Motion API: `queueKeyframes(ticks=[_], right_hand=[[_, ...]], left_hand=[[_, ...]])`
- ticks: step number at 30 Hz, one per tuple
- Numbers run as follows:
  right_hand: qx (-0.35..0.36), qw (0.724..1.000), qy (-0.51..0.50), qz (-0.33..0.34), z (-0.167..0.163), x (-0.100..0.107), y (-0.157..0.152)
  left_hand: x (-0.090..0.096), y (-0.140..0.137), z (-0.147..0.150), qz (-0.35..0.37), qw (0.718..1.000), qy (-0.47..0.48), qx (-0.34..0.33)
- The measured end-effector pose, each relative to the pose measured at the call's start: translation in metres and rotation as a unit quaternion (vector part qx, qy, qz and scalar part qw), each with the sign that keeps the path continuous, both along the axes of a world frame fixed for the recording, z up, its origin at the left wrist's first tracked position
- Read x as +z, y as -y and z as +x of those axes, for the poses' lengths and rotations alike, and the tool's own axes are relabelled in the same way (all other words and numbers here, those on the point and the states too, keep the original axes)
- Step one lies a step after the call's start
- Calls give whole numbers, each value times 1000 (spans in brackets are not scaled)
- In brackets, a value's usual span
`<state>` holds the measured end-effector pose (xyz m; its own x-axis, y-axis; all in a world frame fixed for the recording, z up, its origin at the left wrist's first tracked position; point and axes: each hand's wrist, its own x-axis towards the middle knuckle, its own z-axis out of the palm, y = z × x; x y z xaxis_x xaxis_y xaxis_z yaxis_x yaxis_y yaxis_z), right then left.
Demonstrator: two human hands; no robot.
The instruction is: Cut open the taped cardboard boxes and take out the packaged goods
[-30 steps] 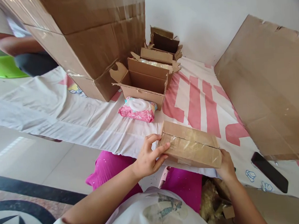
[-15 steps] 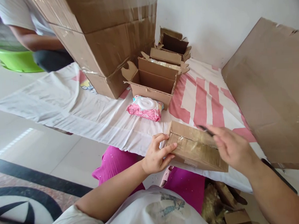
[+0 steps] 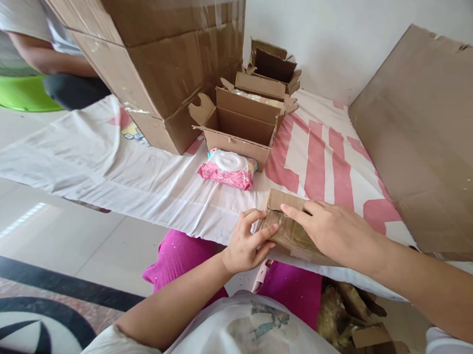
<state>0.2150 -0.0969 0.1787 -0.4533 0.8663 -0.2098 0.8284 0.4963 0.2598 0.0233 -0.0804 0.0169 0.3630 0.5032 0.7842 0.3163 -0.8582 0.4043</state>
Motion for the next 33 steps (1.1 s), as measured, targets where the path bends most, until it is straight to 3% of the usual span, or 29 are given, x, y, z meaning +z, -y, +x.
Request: queueKeyframes(ticks=[11,19,29,33], right_hand=[[-48,998,27,-41,26,11,18],[-126,989,39,-60,49,23,34],[-83,993,87,-2,72,26,46],[-49,998,-14,37,77,31,42]], left_hand=[[-3,3,0,-10,1000,-11,8],[-1,2,-1,-11,1000,-19,9],[-4,0,-2,-9,1000,-12,19],[-2,1,-4,-16,1000,-8,16]])
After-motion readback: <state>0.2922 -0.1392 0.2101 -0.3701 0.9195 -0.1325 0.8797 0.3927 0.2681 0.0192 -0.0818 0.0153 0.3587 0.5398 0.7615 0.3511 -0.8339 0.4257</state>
